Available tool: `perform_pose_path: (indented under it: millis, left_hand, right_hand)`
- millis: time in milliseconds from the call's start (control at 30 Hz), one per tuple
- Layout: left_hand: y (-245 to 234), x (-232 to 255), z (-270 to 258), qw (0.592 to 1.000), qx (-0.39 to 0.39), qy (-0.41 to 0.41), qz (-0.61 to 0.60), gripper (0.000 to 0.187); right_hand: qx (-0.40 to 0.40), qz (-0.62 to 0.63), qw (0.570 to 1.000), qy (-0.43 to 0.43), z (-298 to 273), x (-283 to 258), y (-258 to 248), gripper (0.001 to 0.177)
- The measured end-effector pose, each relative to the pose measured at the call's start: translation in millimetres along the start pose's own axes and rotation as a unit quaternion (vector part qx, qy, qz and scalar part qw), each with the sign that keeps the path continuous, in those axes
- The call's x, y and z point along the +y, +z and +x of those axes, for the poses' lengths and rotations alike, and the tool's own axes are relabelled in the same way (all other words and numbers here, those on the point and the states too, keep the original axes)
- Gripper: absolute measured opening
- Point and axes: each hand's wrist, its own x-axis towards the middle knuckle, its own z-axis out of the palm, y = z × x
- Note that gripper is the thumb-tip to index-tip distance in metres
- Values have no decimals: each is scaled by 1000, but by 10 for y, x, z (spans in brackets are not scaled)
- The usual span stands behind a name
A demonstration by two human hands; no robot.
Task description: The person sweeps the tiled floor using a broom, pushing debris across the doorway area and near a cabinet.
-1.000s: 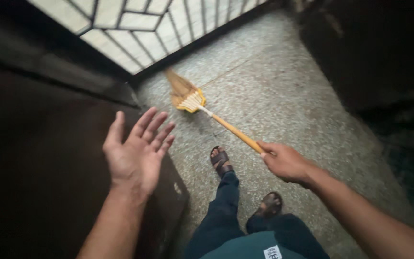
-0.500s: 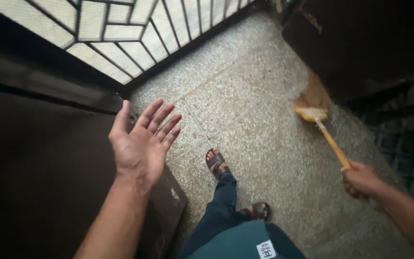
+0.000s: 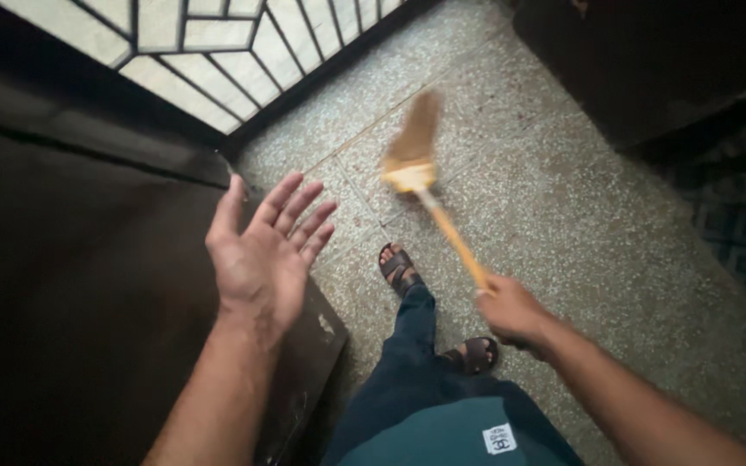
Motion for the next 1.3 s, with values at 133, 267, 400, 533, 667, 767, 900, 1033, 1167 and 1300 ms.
perform_pose_path:
  millis: [133,267,400,533,667,767,900,1033,1167,1300]
  left_hand:
    - [11,69,-128,1000,12,26,7,86]
    - [-13,97,-227,999,11,36,-7,87]
    - [-73,-9,-319,999,7,33,-11,87]
    - [2,-161,-352,1000,3,12,-4,87]
    - [131,-294,-367,1000,-15,-3,11,87]
    - [257,-388,-398,999,-8,2,39,87]
    - [263,-388,-397,999,-24,-1,39,88]
    - [203,-372,-444,1000,-12,2,28,87]
    - [91,-356,-494,1000,-3,2,24,88]
    - [34,-333,-601,999,22,26,39,88]
  right_hand:
    - [-57,-55,995,-62,164,-42,92,55]
    - [100,-131,757,-632,483,444,-57,39]
    - [8,-78,989,-129,139,720,-457,48]
    - [73,33,997,18,-240,894,-872,55]
    - [124,59,985,104,-249,1391,-1241,42]
    - [131,66,984,104,-58,1878,-1415,37]
    - [117,1,985,127,132,2217,-1336,36]
    - [138,-200,968,58,98,1905,-769,37]
    - [119,-212,968,-60,54,1384,-287,45]
    - [49,-219,962,-156,118,738,10,35]
